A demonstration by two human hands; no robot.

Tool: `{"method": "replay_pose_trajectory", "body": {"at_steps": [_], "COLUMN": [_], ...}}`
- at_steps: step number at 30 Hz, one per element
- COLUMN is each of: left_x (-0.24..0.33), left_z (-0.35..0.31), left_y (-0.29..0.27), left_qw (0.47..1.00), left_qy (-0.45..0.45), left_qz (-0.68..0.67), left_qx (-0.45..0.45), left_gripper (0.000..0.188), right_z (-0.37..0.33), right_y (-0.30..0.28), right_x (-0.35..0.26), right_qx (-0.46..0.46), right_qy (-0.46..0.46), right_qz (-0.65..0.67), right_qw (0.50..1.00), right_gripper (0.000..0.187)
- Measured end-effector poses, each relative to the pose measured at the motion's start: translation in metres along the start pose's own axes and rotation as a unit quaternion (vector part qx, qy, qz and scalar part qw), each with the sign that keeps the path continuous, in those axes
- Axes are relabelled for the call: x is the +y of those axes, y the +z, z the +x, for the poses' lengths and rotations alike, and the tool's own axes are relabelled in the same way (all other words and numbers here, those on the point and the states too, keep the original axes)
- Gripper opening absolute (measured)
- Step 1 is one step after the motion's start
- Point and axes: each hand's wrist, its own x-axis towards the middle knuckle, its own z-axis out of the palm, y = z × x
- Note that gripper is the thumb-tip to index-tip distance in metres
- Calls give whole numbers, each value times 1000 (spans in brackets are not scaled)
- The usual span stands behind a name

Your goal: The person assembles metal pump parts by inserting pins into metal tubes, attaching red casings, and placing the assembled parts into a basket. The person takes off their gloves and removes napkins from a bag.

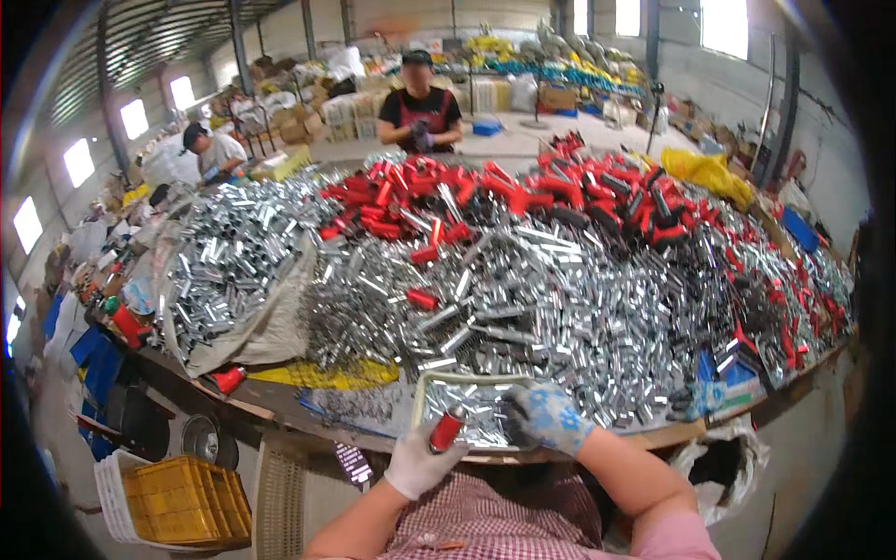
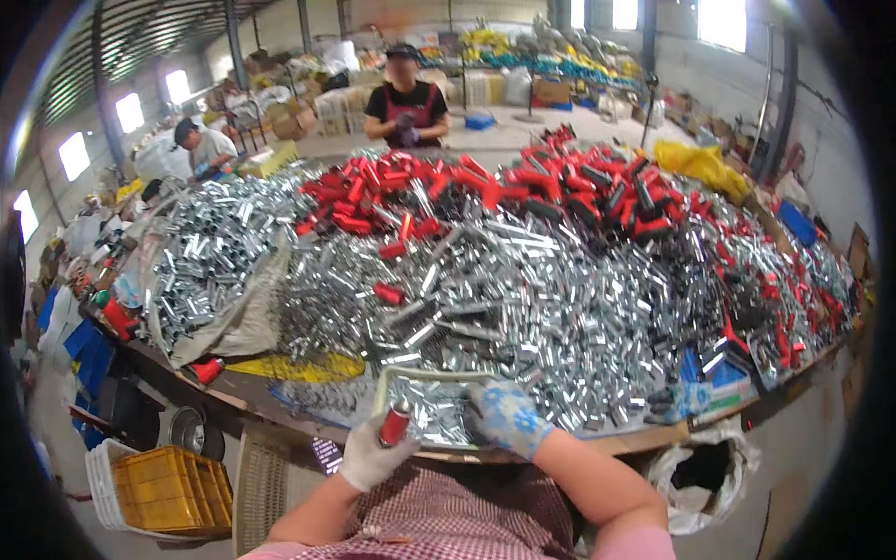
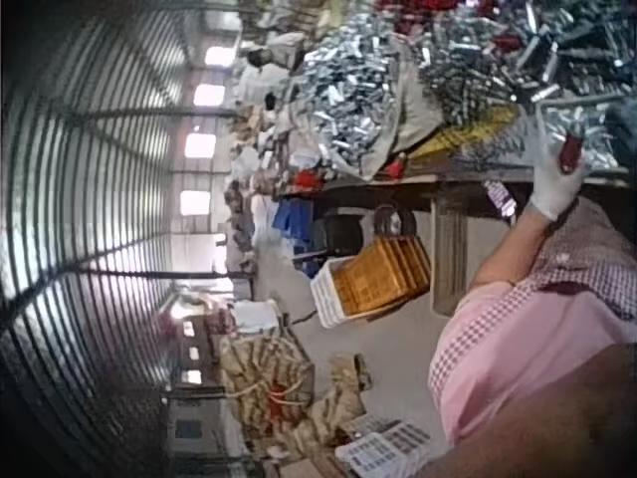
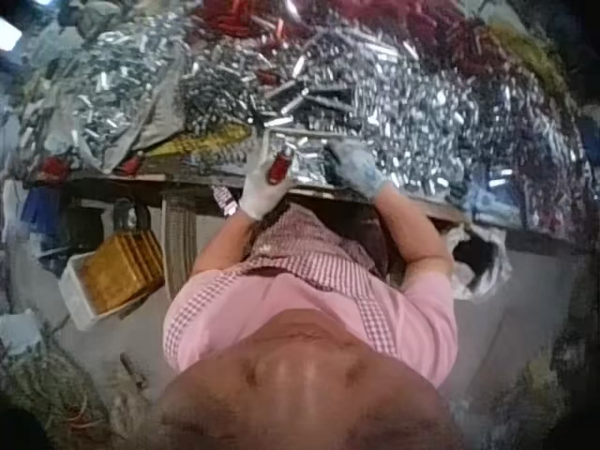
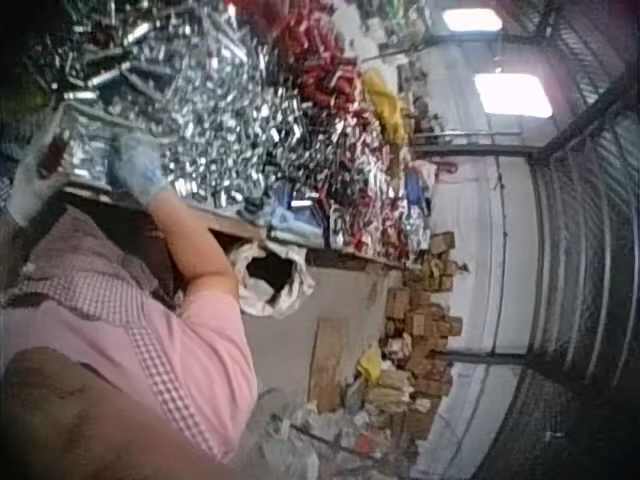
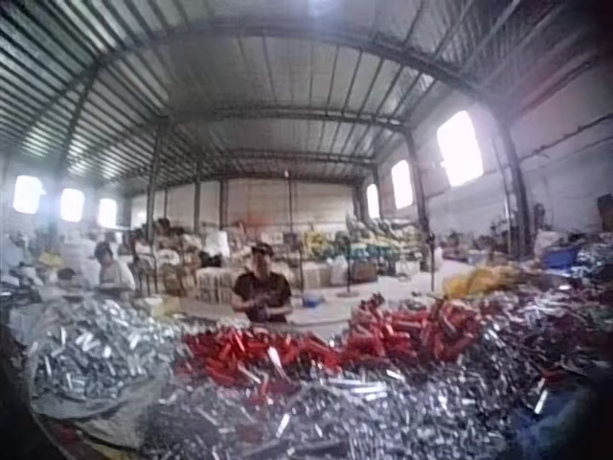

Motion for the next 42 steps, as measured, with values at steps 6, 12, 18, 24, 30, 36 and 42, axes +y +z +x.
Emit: {"method": "replay_pose_trajectory", "body": {"at_steps": [6,12,18,24,30,36,42], "left_x": [-12,-6,-4,-5,-11,-45,-51], "left_z": [-1,6,25,35,41,38,45], "left_y": [-3,3,-12,-18,-21,-9,-7], "left_qw": [979,984,977,987,989,995,986], "left_qy": [119,123,150,56,31,-23,-48], "left_qz": [165,124,121,101,45,-25,-102], "left_qx": [-5,-40,-90,-114,-136,-99,-125], "left_gripper": [34,30,31,40,44,39,40], "right_z": [-8,2,26,67,95,218,279], "right_y": [-78,-88,-79,-79,-57,-115,-142], "right_x": [-27,-33,-53,-51,-20,99,267], "right_qx": [42,-61,-131,-188,-175,66,-13], "right_qy": [-70,-197,-148,-206,-260,24,327], "right_qz": [162,135,91,144,385,31,-219], "right_qw": [983,969,976,949,868,997,919], "right_gripper": [23,27,29,39,59,68,49]}}
